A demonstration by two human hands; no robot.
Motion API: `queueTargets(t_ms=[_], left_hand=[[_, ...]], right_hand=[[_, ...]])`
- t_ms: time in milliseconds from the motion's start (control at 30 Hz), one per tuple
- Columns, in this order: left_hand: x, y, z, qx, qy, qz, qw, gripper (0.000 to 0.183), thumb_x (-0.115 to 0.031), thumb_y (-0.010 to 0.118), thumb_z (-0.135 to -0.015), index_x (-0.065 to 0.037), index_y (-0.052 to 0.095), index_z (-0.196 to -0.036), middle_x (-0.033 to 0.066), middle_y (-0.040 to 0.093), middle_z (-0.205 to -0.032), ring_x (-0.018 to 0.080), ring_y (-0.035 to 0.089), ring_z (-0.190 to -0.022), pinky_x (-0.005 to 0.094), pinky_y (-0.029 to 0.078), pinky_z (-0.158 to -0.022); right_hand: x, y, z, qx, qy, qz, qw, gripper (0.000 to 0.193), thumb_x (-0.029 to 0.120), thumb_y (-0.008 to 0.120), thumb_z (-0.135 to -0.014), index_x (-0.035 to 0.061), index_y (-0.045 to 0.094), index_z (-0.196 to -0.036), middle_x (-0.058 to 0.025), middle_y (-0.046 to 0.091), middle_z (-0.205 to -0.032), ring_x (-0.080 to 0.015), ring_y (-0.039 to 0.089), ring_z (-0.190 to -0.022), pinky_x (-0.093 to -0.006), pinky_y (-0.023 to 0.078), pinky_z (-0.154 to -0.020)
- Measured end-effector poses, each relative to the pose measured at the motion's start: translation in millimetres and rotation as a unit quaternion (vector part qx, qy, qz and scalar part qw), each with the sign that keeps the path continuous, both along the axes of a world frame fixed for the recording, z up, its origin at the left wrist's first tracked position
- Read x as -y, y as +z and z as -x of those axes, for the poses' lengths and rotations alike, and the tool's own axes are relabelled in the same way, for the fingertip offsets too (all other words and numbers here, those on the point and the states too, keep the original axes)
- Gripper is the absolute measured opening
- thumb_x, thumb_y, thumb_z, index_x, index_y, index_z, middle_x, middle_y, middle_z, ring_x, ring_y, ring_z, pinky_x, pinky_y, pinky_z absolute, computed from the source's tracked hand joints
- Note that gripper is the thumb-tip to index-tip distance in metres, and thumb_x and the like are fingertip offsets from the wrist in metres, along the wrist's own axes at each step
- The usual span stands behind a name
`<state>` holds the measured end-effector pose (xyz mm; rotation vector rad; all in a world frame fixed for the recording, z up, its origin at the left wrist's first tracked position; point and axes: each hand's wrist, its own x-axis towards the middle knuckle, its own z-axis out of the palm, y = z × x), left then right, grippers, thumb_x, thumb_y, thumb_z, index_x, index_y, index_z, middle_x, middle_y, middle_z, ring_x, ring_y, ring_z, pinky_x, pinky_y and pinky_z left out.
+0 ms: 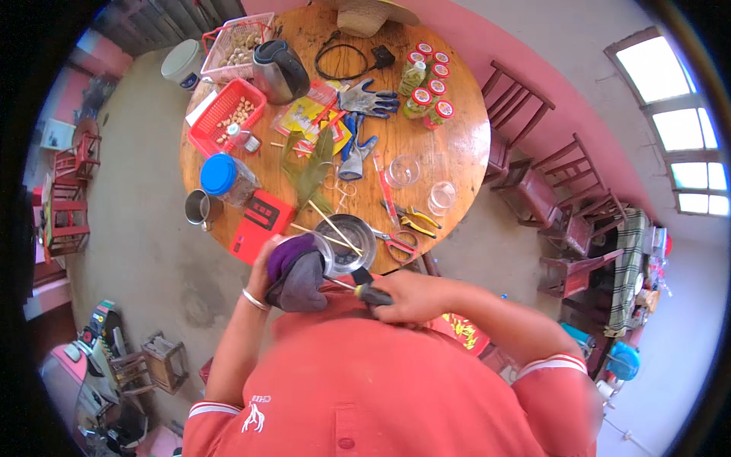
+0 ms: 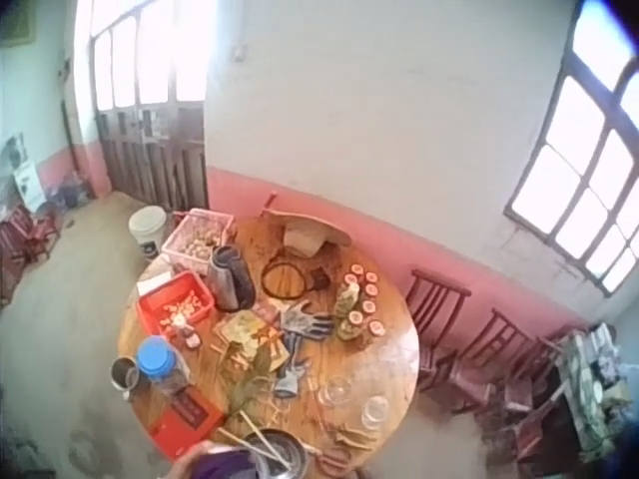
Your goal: Using a screwdriver to assemble or repair a purple plastic component, then placing green peppers into a cup.
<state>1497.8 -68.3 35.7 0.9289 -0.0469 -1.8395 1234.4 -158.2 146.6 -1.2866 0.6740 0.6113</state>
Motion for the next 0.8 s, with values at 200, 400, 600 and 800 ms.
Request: queueTargets(t_ms=[200,400,600,800], left_hand=[[8.6,-17.9,15.2,-0.045,-0.156,-0.073,0.984,0.03,-0.015,0.047,-0.094,-0.002,0.058,-0.119,0.0117,0.062,-0.115,0.0208,0.062,-0.103,0.0337,0.048,-0.093],[37.2,-13.8,23.2,0.043,-0.258,-0.066,0.963,0.035,-0.023,0.044,-0.095,-0.002,0.059,-0.118,0.0118,0.065,-0.11,0.0211,0.065,-0.095,0.0343,0.052,-0.085],[55.6,-9.4,22.8,0.101,-0.175,-0.142,0.969,0.037,-0.03,0.043,-0.092,-0.001,0.061,-0.106,0.0132,0.068,-0.098,0.0229,0.067,-0.084,0.0342,0.054,-0.079],[66.9,-45.9,2.7,0.245,-0.144,-0.066,0.957,0.03,-0.03,0.046,-0.092,-0.004,0.061,-0.098,0.0084,0.064,-0.091,0.0165,0.06,-0.085,0.0296,0.048,-0.081]], right_hand=[[-19.3,2.5,21.9,-0.04,0.203,0.529,0.823,0.016,0.014,0.055,-0.082,0.0001,0.049,-0.089,-0.0167,0.064,-0.078,-0.0283,0.065,-0.066,-0.0381,0.05,-0.051],[-23.9,-34.3,33.3,-0.066,0.201,0.517,0.83,0.013,0.011,0.053,-0.082,-0.0003,0.049,-0.087,-0.0157,0.064,-0.071,-0.0288,0.067,-0.069,-0.0392,0.05,-0.053],[-14.0,-50.3,42.4,0.018,0.141,0.323,0.936,0.021,0.013,0.058,-0.075,0.0006,0.053,-0.092,-0.018,0.063,-0.071,-0.0285,0.066,-0.064,-0.0373,0.051,-0.054],[14.1,-5.2,17.2,-0.026,0.01,-0.069,0.997,0.012,0.013,0.053,-0.077,0.0051,0.047,-0.083,-0.0056,0.054,-0.064,-0.0146,0.054,-0.054,-0.0301,0.043,-0.049]])
